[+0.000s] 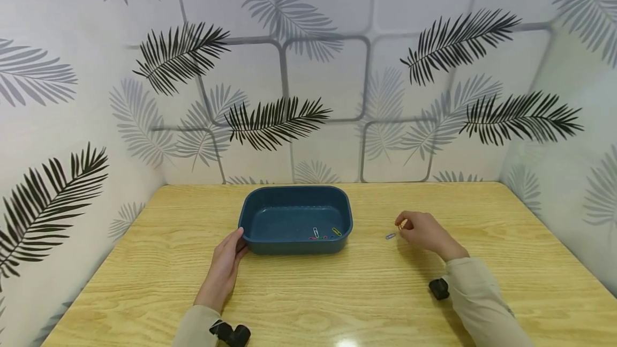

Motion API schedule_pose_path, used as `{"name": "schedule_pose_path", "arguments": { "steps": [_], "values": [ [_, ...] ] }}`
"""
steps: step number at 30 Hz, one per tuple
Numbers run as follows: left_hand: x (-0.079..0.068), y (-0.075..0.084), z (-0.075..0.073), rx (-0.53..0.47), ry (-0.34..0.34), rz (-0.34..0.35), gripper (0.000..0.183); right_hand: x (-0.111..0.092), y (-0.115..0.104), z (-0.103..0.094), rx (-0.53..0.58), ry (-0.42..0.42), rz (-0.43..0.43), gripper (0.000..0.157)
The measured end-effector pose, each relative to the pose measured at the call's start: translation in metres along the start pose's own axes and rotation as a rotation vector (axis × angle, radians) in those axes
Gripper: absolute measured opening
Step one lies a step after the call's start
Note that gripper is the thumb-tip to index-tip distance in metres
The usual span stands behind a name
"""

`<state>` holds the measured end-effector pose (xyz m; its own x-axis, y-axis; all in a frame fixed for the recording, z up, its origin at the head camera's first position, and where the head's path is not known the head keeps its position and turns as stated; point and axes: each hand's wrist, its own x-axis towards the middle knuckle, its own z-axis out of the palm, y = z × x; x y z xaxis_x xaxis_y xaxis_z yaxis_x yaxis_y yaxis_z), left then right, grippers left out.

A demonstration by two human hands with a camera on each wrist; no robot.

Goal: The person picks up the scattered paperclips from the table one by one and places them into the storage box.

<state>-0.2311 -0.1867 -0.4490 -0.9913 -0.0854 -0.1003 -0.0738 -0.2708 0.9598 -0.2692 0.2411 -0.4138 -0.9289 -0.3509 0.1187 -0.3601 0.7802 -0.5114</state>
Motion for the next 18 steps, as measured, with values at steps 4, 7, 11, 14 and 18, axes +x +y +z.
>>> {"name": "schedule_pose_path", "arguments": {
  "steps": [4,7,11,14,18],
  "values": [
    [0.001,0.0,0.002,0.004,-0.001,-0.001,0.056,0.001,-0.006,-0.004,0.007,0.037,-0.025,0.018],
    [0.001,0.002,0.001,0.005,0.002,-0.003,0.055,0.002,-0.015,-0.006,0.031,0.053,-0.041,0.019],
    [0.0,0.002,0.0,0.005,-0.007,-0.008,0.056,0.008,-0.032,-0.007,0.088,0.071,-0.047,0.019],
    [-0.001,0.002,-0.001,0.002,-0.014,-0.014,0.057,0.014,-0.044,-0.006,0.123,0.075,-0.043,0.02],
    [-0.001,0.001,0.0,0.002,-0.011,-0.02,0.057,0.021,-0.057,-0.004,0.136,0.08,-0.058,0.023]
  ]
}}
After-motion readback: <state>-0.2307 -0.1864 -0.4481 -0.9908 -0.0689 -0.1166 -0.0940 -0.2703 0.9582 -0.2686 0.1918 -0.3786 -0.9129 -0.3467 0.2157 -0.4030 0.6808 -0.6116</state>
